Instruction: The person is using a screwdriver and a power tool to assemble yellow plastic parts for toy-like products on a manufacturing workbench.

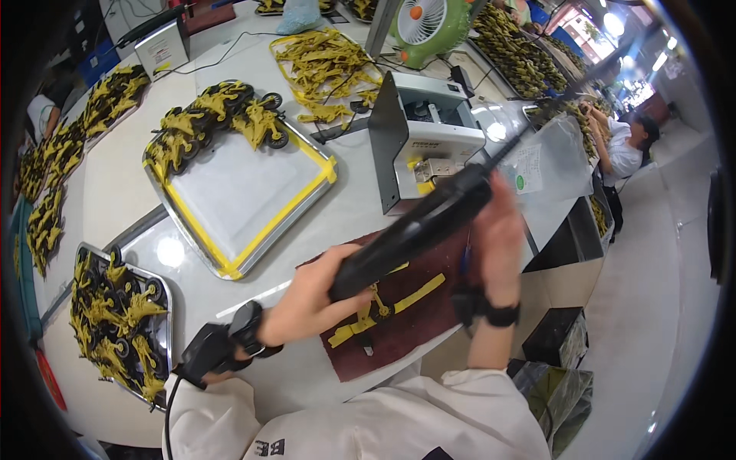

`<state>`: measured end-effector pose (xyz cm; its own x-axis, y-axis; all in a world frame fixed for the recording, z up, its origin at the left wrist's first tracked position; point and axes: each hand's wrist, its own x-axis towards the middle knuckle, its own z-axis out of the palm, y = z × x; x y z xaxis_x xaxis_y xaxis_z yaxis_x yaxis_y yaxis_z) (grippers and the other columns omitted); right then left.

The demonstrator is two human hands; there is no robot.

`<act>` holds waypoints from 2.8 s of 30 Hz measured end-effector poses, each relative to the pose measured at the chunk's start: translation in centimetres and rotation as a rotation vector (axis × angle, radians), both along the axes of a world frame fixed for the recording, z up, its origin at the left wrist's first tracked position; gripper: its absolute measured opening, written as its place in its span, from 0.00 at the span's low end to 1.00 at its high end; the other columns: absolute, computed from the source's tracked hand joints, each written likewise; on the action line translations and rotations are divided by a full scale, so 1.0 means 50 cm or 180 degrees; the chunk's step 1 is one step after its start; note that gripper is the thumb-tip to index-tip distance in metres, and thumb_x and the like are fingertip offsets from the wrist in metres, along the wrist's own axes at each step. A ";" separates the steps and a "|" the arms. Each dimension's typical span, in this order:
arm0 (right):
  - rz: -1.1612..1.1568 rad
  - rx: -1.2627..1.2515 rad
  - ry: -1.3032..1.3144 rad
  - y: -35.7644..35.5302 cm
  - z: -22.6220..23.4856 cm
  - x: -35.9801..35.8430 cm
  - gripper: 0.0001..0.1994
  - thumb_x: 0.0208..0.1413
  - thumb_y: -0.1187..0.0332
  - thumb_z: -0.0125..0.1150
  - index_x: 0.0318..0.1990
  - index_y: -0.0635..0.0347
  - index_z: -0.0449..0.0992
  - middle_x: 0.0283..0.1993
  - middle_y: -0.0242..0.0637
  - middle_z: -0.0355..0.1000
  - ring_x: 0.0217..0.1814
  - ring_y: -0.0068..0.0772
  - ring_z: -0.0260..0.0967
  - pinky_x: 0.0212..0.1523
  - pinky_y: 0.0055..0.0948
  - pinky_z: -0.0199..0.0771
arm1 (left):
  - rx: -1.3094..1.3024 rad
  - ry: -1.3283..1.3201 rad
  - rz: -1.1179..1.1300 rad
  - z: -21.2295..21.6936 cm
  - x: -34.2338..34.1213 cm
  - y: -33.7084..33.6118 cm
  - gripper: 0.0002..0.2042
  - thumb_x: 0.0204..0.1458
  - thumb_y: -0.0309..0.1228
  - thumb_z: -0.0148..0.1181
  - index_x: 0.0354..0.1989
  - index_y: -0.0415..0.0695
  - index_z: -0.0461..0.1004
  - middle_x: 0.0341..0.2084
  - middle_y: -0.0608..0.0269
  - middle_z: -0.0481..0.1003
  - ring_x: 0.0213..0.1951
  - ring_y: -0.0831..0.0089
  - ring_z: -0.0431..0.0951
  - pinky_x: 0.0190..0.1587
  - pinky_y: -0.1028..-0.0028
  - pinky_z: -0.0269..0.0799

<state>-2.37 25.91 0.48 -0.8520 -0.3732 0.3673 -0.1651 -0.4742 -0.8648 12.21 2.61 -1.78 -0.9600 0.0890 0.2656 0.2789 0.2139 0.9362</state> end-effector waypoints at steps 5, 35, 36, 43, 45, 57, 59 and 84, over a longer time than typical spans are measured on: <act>-0.1678 0.2707 0.2156 -0.039 0.133 -0.279 0.21 0.63 0.56 0.41 0.50 0.65 0.72 0.54 0.43 0.69 0.55 0.36 0.67 0.55 0.30 0.63 | 0.0907 -0.0841 0.0303 -0.014 0.065 -0.031 0.24 0.48 0.25 0.63 0.53 0.38 0.60 0.34 0.65 0.71 0.36 0.82 0.68 0.39 0.80 0.66; -0.1425 0.3531 0.2321 -0.094 0.010 -0.349 0.33 0.57 0.48 0.46 0.60 0.67 0.61 0.65 0.53 0.54 0.67 0.50 0.53 0.65 0.37 0.52 | 0.2272 -0.0247 0.0977 0.092 0.031 -0.004 0.27 0.49 0.36 0.56 0.53 0.35 0.55 0.18 0.69 0.61 0.10 0.84 0.60 0.15 0.81 0.59; -0.1449 0.3573 0.2354 -0.093 0.008 -0.349 0.33 0.56 0.47 0.46 0.60 0.66 0.61 0.65 0.52 0.54 0.67 0.49 0.53 0.65 0.37 0.53 | 0.2264 -0.0278 0.0937 0.088 0.029 -0.002 0.27 0.49 0.36 0.56 0.53 0.35 0.55 0.18 0.69 0.61 0.10 0.84 0.60 0.15 0.81 0.59; -0.1331 0.3465 0.2082 -0.086 -0.010 -0.376 0.36 0.53 0.44 0.48 0.62 0.62 0.60 0.69 0.46 0.49 0.70 0.45 0.48 0.67 0.35 0.49 | 0.2296 -0.0237 0.0857 0.086 0.041 0.025 0.24 0.55 0.36 0.50 0.56 0.35 0.55 0.21 0.70 0.59 0.12 0.86 0.58 0.12 0.85 0.54; -0.1365 0.3473 0.2123 -0.085 -0.018 -0.381 0.36 0.53 0.44 0.48 0.62 0.61 0.60 0.69 0.46 0.48 0.70 0.45 0.47 0.67 0.35 0.49 | 0.2291 -0.0238 0.0778 0.095 0.047 0.022 0.24 0.55 0.36 0.50 0.56 0.35 0.55 0.21 0.70 0.59 0.13 0.86 0.58 0.13 0.85 0.54; -0.1329 0.3336 0.1986 -0.095 -0.013 -0.380 0.33 0.53 0.47 0.51 0.60 0.62 0.62 0.66 0.50 0.54 0.67 0.47 0.52 0.64 0.35 0.54 | 0.2515 -0.0242 0.0925 0.107 0.046 -0.024 0.28 0.50 0.38 0.56 0.54 0.35 0.55 0.21 0.68 0.62 0.12 0.84 0.59 0.13 0.83 0.53; -0.1256 0.3294 0.1977 -0.075 -0.012 -0.370 0.29 0.52 0.55 0.53 0.59 0.64 0.63 0.60 0.51 0.59 0.63 0.47 0.57 0.61 0.34 0.57 | 0.2647 -0.0307 0.0876 0.109 0.045 -0.029 0.30 0.49 0.40 0.59 0.54 0.35 0.55 0.19 0.68 0.62 0.11 0.83 0.59 0.13 0.83 0.53; -0.1309 0.0114 0.2815 0.117 0.198 0.269 0.29 0.54 0.66 0.56 0.59 0.77 0.54 0.56 0.58 0.63 0.55 0.46 0.67 0.58 0.40 0.62 | 0.1265 -0.0898 0.0186 0.075 0.111 0.170 0.20 0.48 0.25 0.59 0.50 0.35 0.63 0.25 0.64 0.70 0.18 0.80 0.69 0.19 0.82 0.63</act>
